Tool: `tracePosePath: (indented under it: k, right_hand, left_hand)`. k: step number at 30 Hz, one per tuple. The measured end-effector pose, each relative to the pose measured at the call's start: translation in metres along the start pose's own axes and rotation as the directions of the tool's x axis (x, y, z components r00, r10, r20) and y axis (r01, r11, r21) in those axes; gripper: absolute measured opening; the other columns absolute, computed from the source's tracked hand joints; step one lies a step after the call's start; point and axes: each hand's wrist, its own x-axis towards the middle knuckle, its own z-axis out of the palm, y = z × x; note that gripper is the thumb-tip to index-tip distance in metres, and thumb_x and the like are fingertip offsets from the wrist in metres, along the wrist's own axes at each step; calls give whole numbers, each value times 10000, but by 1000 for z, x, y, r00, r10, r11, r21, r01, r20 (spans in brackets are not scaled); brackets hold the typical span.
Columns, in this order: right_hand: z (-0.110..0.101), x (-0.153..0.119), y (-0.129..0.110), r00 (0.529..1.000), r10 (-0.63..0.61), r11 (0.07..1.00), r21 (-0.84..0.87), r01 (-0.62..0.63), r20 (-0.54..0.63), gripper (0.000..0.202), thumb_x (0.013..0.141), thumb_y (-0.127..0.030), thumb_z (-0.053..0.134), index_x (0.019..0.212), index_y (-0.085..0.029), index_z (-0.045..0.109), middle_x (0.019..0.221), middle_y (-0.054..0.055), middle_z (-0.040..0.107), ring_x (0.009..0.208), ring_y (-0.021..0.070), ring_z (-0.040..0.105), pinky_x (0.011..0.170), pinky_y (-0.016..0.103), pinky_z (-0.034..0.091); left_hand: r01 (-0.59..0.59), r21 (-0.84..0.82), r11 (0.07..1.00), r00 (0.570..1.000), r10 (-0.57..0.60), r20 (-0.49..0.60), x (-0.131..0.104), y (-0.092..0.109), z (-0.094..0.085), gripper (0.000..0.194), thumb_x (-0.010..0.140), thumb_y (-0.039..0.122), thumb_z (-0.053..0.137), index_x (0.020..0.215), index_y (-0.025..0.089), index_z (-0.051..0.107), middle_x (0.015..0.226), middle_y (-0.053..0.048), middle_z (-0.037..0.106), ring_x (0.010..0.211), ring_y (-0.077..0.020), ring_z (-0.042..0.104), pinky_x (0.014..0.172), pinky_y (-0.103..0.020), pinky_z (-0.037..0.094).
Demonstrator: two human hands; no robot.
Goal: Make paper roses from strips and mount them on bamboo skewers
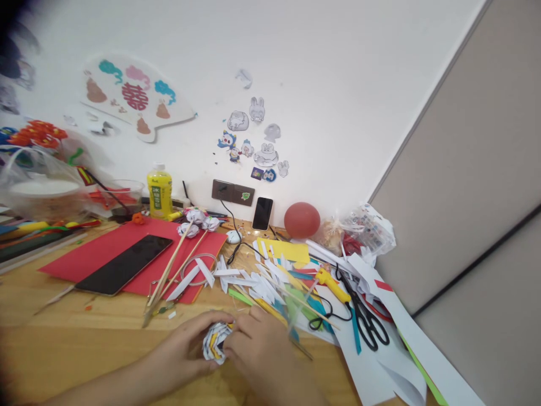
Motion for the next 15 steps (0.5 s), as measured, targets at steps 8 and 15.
tracePosePath:
  k: [8,15]
  right_hand:
    - [-3,1,-2,999,36,997,66,-36,0,198,889,-212,492,726,-186,601,684,-2,608,633,137,461,571,252,338]
    - [3,2,-1,999,-29,999,-19,28,-44,278,900,-188,447,656,-180,580,609,5,580,579,138,434,535,259,329]
  left_hand:
    - [-8,-11,1000,1000,8,-14,0,-5,-1,616,578,42,641,1150,250,546,1155,-66,619,1058,-260,563,920,-388,429]
    - [-23,-1,1000,1000,23,8,1,-3,0,622,564,0,614,1127,257,548,1141,-47,619,1061,-246,560,944,-384,405]
